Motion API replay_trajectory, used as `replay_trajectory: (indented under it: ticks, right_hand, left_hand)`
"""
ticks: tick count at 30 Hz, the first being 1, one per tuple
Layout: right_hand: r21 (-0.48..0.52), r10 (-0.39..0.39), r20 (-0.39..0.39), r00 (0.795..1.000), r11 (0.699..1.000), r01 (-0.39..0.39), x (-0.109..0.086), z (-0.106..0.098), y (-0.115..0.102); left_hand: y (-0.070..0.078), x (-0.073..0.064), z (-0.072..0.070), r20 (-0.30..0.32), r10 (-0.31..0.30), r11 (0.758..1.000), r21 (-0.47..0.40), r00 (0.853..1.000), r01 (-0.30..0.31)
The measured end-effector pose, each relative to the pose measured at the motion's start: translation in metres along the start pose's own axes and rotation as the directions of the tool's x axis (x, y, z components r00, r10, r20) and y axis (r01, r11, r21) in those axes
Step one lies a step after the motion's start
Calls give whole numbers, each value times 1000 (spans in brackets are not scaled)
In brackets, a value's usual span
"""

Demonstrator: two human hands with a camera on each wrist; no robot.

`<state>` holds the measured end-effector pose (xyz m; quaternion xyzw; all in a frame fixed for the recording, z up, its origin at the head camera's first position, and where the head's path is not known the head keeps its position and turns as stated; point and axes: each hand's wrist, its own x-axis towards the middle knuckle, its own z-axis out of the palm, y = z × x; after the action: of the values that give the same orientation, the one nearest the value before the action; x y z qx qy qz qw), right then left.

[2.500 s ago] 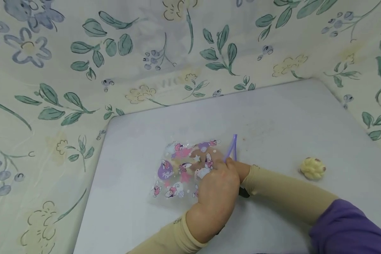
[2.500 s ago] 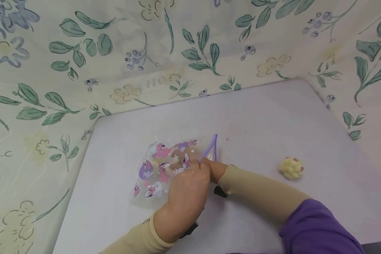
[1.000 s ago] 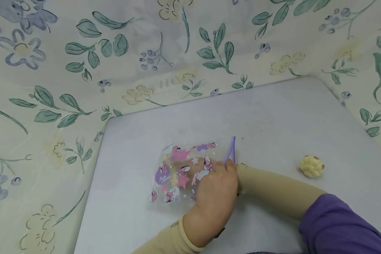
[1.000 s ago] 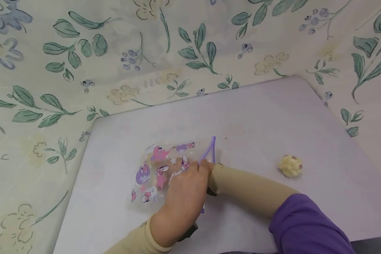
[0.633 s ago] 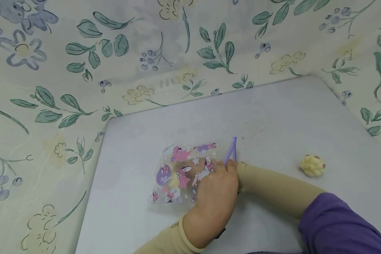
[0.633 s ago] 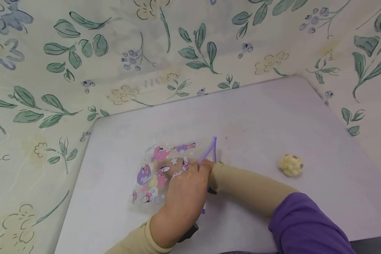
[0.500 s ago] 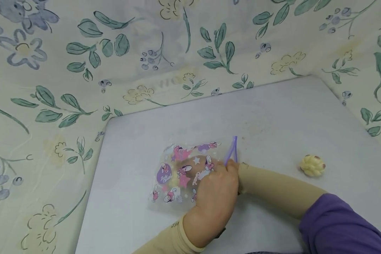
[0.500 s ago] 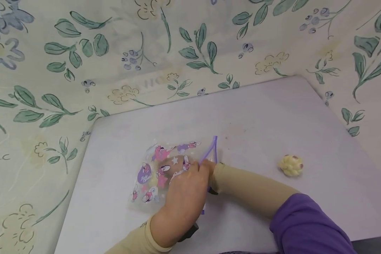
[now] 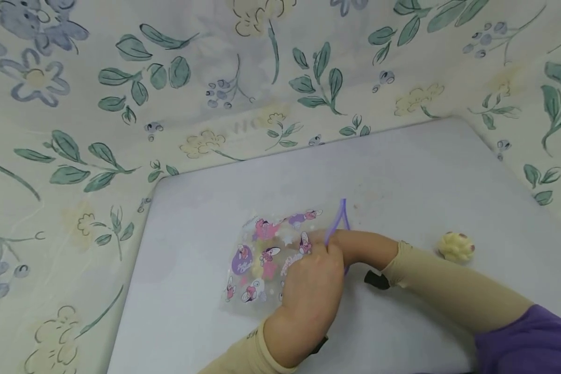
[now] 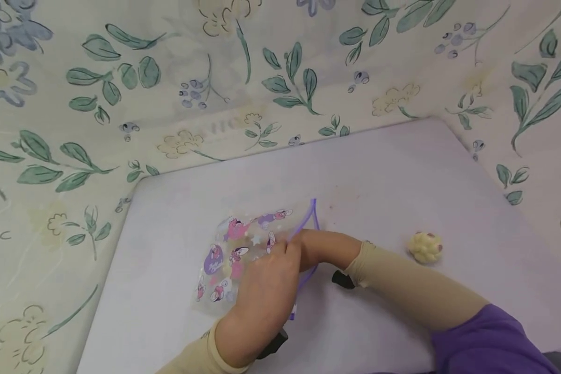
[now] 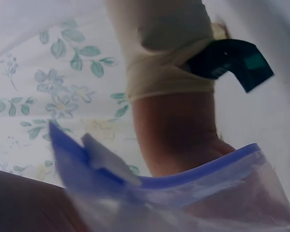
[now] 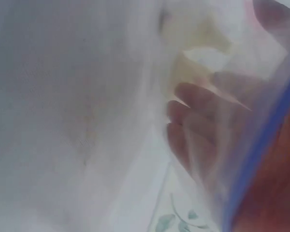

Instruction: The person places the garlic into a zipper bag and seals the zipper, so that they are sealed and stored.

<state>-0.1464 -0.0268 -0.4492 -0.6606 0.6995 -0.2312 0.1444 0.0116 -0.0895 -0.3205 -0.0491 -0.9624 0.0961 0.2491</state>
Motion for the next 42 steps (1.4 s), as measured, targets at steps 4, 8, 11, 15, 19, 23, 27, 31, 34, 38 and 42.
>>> replay_trajectory:
  ticks: [4, 8, 11, 15, 19, 23, 27, 31, 34, 38, 42]
  right_hand:
    - [6, 39, -42, 998, 999, -39, -14, -38, -56]
    - [-56, 143, -108, 984, 987, -149, -25, -40, -67]
    - [-104, 142, -178, 974, 981, -162, -37, -38, -68]
    - [-240, -21, -331, 943, 969, -62, -53, -40, -62]
    - [-360, -161, -455, 876, 933, -15, -72, -53, -55]
    - [-333, 75, -503, 861, 903, -273, -108, -83, -48]
    - [-183, 635, -284, 718, 699, -691, -150, -108, -38]
    - [-126, 843, -48, 536, 527, -841, -178, -111, -26]
    - [-87, 854, -7, 520, 517, -851, -190, -104, -19]
    - [-75, 849, 7, 529, 528, -846, -198, -95, -12]
    - [-104, 845, -8, 535, 531, -841, -198, -91, -9]
  left_hand:
    - [0, -3, 1, -20, 10, 1000, 8, 1000, -10]
    - [-1, -2, 0, 10, 9, 1000, -6, 1000, -9]
    - [-1, -1, -1, 29, 2, 1000, -17, 1000, -1]
    - [-1, 0, -2, 53, -3, 1000, -18, 999, 4]
    - [0, 0, -3, 59, -6, 1000, -17, 998, 7]
    - [0, -1, -4, 54, 3, 1000, -21, 999, -2]
    - [1, -2, -4, 73, 10, 1000, -16, 997, -9]
    - [1, -3, -5, 91, 5, 1000, -8, 996, -5]
    - [1, -3, -5, 96, 7, 1000, -7, 995, -6]
    - [1, -3, -5, 106, 16, 1000, -17, 994, -14]
    - [2, -4, -4, 107, 6, 999, -32, 994, -3]
